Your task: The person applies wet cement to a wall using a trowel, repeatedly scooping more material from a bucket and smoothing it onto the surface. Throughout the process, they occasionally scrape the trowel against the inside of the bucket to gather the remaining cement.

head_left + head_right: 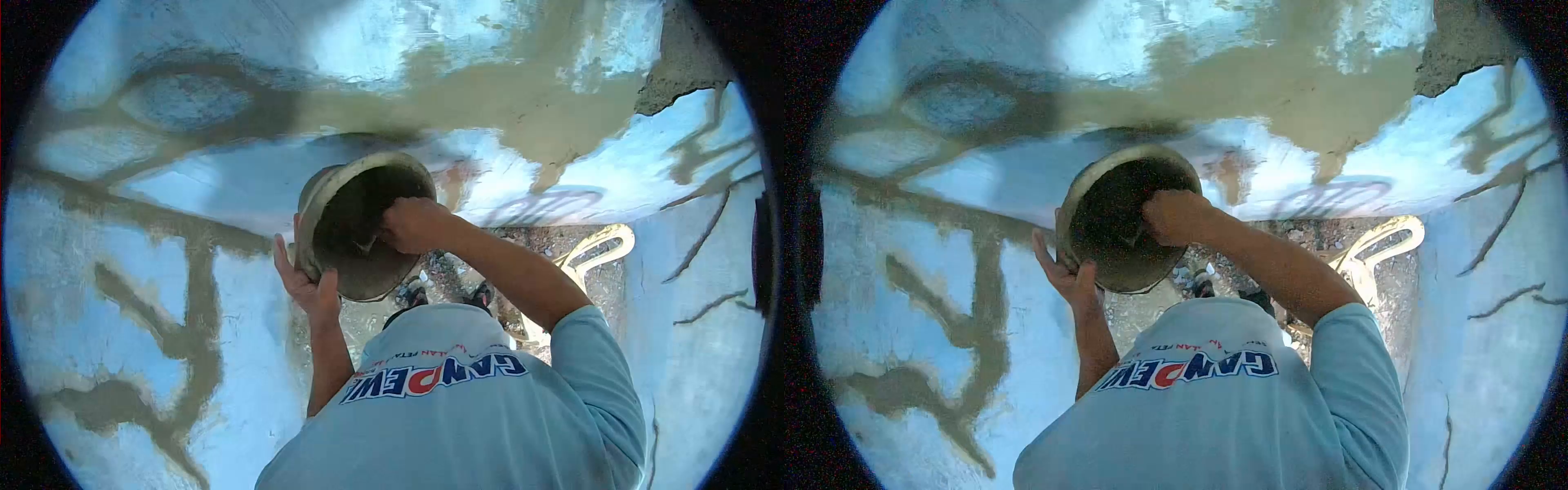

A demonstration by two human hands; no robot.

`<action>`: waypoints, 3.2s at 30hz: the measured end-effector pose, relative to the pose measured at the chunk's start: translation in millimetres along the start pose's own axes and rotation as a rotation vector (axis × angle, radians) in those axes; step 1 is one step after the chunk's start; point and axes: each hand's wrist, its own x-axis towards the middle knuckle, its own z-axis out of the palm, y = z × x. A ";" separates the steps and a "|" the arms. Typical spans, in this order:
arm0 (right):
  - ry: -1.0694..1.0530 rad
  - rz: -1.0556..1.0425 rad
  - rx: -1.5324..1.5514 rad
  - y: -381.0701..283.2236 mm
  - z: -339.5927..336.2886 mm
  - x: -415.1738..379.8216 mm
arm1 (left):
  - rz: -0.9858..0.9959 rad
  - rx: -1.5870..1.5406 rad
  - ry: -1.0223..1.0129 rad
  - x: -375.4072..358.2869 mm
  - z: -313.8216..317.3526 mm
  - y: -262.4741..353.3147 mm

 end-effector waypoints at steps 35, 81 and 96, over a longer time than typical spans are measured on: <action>0.619 0.532 0.056 209.7 40.4 -343.6 | -0.326 0.183 0.336 -64.5 12.2 -25.9; 0.478 0.318 0.062 389.3 -5.8 -344.0 | -0.300 0.149 0.538 -201.1 119.7 3.2; 0.538 0.337 0.262 354.3 22.1 -328.7 | -0.271 0.177 0.577 -230.6 102.4 -6.3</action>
